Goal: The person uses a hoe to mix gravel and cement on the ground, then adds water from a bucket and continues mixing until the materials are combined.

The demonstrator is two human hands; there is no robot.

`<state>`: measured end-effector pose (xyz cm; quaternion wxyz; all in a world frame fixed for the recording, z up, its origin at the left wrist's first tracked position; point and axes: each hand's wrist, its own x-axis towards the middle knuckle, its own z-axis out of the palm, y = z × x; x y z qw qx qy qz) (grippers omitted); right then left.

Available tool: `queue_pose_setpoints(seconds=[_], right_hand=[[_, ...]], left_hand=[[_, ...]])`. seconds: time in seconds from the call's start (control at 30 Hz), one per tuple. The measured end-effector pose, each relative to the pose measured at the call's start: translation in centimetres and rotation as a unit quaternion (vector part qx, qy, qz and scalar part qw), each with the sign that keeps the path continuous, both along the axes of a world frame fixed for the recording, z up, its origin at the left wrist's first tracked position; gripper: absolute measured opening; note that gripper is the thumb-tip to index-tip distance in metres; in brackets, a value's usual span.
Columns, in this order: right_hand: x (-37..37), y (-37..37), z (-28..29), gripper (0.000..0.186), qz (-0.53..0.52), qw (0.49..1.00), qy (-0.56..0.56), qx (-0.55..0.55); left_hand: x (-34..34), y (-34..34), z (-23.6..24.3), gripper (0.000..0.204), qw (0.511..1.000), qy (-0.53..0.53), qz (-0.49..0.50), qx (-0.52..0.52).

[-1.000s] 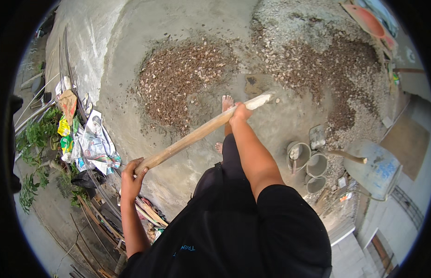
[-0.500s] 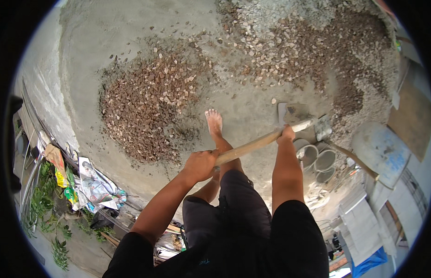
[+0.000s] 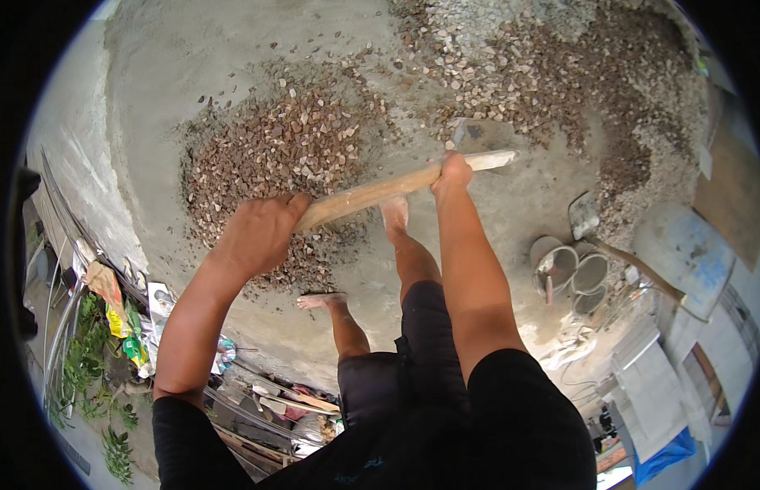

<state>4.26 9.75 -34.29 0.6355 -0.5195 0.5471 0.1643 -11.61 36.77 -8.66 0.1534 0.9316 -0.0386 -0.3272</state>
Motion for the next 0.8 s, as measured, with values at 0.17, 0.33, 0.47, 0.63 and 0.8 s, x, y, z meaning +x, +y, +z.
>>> queue_pose_setpoints(seconds=[0.17, 0.33, 0.47, 0.63, 0.8], right_hand=[[-8.2, 13.8, 6.3, 0.048, 0.087, 0.990, 0.063, 0.087], [-20.9, 14.5, 15.6, 0.048, 0.113, 0.985, 0.039, 0.125], [-19.9, 9.3, 15.4, 0.047, 0.162, 0.981, 0.002, 0.108], [-6.5, 2.1, 5.9, 0.043, 0.208, 0.975, -0.063, -0.039], [0.1, 1.7, -0.9, 0.037, 0.242, 0.959, -0.080, -0.123]], left_hand=[[-12.8, 4.0, 6.5, 0.046, 0.990, -0.004, 0.137, 0.036], [-27.3, 1.8, 12.8, 0.042, 0.957, 0.044, 0.285, 0.020], [-29.9, -5.5, 7.0, 0.039, 0.922, 0.109, 0.358, -0.102], [-19.9, -10.7, -4.7, 0.035, 0.880, 0.105, 0.378, -0.269], [-13.4, -7.2, -10.3, 0.038, 0.899, 0.084, 0.339, -0.264]])
